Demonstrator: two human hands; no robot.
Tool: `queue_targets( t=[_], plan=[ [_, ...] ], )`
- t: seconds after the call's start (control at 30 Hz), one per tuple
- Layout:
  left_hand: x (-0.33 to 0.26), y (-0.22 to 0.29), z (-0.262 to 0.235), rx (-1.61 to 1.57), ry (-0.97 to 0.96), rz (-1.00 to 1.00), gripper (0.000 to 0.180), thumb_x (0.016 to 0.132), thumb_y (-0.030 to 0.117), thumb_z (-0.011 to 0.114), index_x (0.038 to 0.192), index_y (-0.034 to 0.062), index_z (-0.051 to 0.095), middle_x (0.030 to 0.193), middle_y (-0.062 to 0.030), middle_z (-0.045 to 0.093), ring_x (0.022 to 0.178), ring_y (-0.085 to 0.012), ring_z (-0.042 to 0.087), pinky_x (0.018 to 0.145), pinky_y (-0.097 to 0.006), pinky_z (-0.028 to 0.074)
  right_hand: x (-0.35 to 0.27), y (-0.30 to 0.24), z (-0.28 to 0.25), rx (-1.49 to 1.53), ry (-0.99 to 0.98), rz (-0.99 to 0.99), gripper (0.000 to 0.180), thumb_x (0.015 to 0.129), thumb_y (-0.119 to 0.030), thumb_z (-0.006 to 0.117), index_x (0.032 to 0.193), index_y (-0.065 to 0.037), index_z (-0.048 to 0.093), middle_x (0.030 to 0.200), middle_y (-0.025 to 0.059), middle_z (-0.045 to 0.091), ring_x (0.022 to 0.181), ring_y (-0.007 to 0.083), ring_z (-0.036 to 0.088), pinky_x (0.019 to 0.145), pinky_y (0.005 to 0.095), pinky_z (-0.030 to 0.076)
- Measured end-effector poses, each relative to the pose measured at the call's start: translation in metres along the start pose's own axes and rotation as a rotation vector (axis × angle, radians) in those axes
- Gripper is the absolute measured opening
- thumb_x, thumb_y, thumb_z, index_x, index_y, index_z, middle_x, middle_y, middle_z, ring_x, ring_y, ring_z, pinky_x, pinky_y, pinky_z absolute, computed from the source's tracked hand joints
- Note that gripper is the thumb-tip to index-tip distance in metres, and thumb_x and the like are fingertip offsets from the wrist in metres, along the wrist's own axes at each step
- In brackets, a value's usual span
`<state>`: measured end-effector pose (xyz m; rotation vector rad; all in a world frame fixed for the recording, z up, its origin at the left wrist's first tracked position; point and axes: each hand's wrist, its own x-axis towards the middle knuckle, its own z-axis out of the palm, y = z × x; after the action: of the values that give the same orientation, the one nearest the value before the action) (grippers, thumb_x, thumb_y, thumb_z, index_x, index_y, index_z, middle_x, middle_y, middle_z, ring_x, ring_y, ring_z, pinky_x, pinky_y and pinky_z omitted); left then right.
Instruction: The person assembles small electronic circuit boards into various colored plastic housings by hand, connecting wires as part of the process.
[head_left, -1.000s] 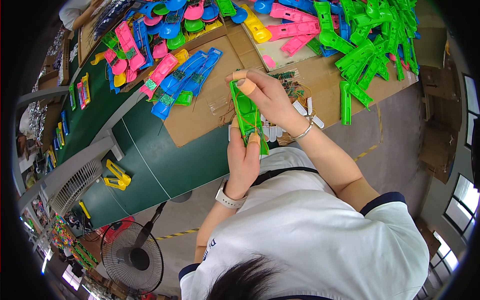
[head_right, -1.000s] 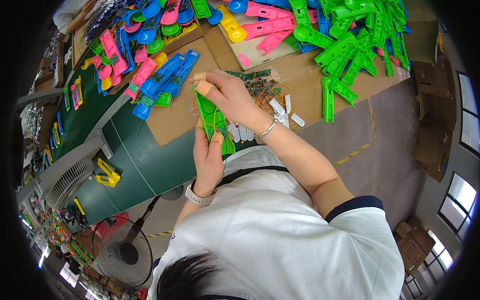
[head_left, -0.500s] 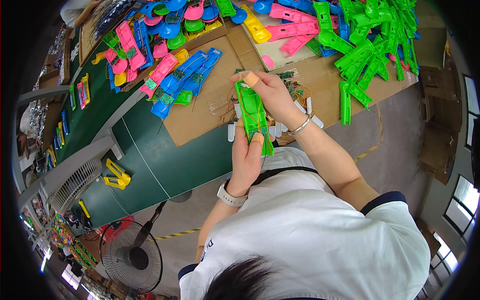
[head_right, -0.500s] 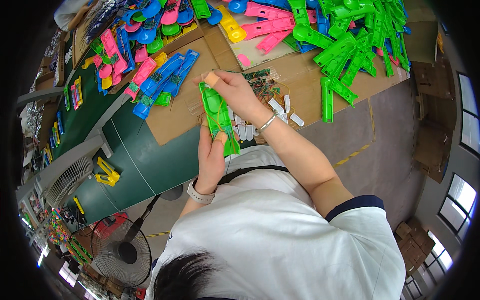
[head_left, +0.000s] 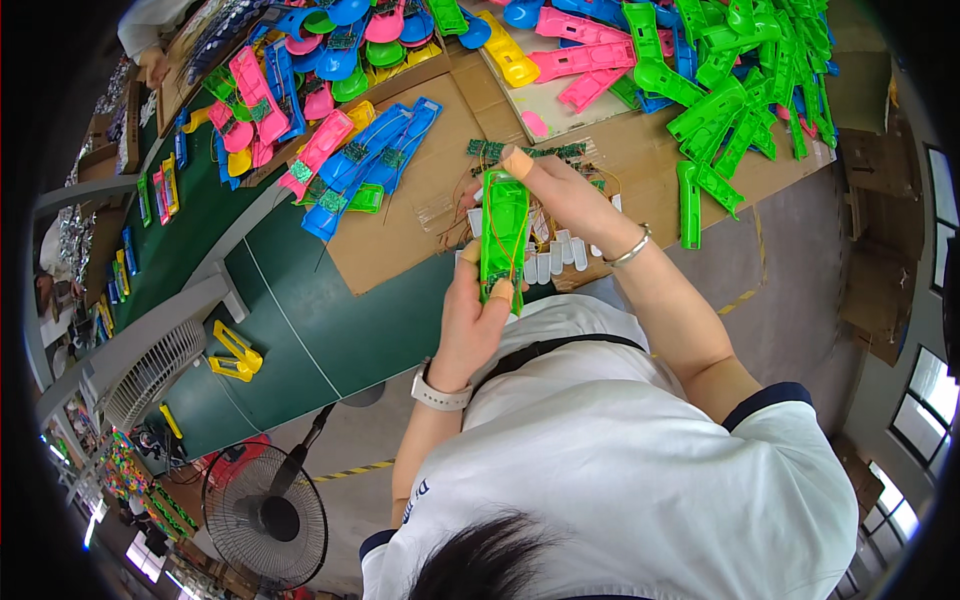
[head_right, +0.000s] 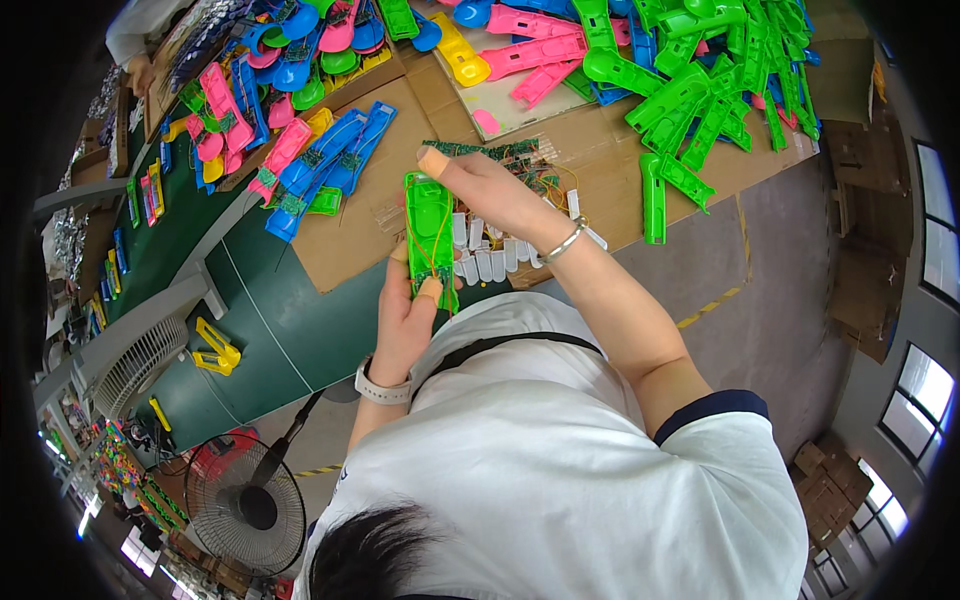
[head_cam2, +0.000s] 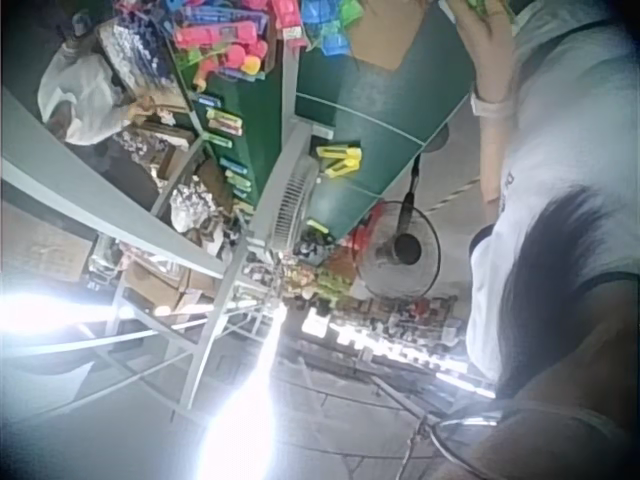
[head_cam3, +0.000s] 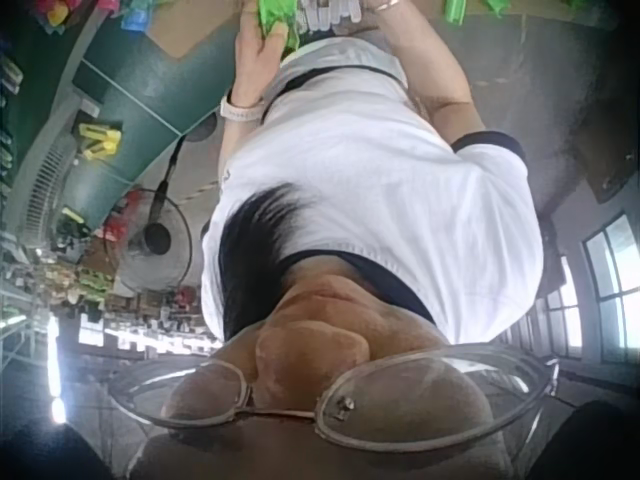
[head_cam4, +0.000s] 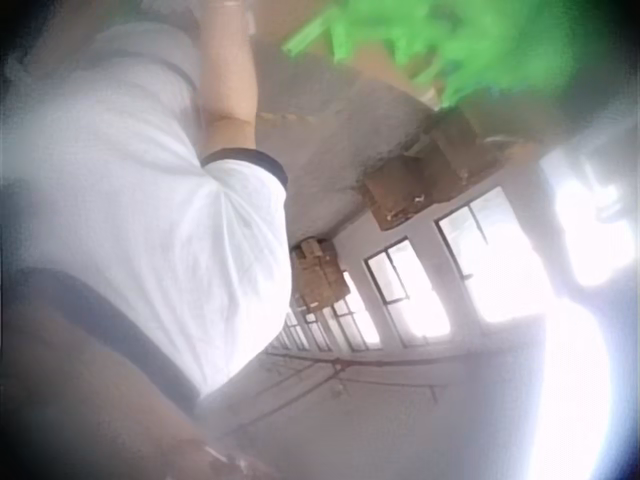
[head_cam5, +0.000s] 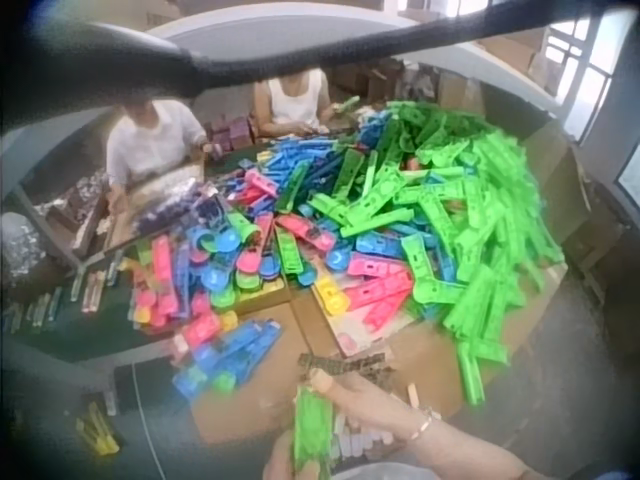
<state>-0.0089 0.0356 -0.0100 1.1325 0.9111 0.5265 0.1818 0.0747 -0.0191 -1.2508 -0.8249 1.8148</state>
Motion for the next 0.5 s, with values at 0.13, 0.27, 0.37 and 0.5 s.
queue_targets(
  t=[0.13,0.27,0.37,0.5],
  plan=[
    [0.007,-0.012,-0.023,-0.069,-0.111,-0.031,0.043,0.086,0.0,0.041,0.128,0.0026,0.034,0.107,-0.012,0.058,0.087,-0.0154,0.057,0.074,-0.027,0.048,-0.002,0.005,0.002,-0.079,0.025,0.053,0.055,0.092,-0.048,0.046,0.101,0.004,0.061,0.094,0.0068,0.063,0.088,0.0117,0.057,0.082,0.0264,0.044],
    [0.004,-0.026,-0.038,-0.144,-0.242,0.003,0.037,0.087,0.002,0.045,0.123,0.0036,0.037,0.105,-0.0126,0.058,0.086,-0.0151,0.057,0.075,-0.029,0.048,-0.024,-0.004,0.017,0.128,0.045,0.065,0.049,0.091,-0.045,0.05,0.093,0.002,0.062,0.087,0.0048,0.064,0.081,0.0091,0.057,0.079,0.0252,0.044],
    [0.007,-0.023,-0.041,-0.1,-0.285,0.004,0.033,0.088,0.005,0.047,0.12,0.004,0.039,0.104,-0.0119,0.058,0.086,-0.0145,0.057,0.075,-0.028,0.048,-0.034,-0.008,0.017,0.171,0.076,0.048,0.047,0.091,-0.044,0.051,0.098,0.002,0.061,0.092,0.0053,0.064,0.087,0.0101,0.058,0.082,0.0263,0.044],
    [0.016,-0.017,-0.067,0.365,-0.121,-0.036,0.033,0.087,0.01,0.054,0.119,0.0057,0.044,0.1,-0.0061,0.058,0.082,-0.0114,0.054,0.067,-0.025,0.045,-0.02,0.004,0.001,0.197,0.158,0.053,0.047,0.091,-0.044,0.051,0.107,0.0,0.057,0.103,0.0083,0.061,0.094,0.0165,0.058,0.085,0.0296,0.045]
  ],
)
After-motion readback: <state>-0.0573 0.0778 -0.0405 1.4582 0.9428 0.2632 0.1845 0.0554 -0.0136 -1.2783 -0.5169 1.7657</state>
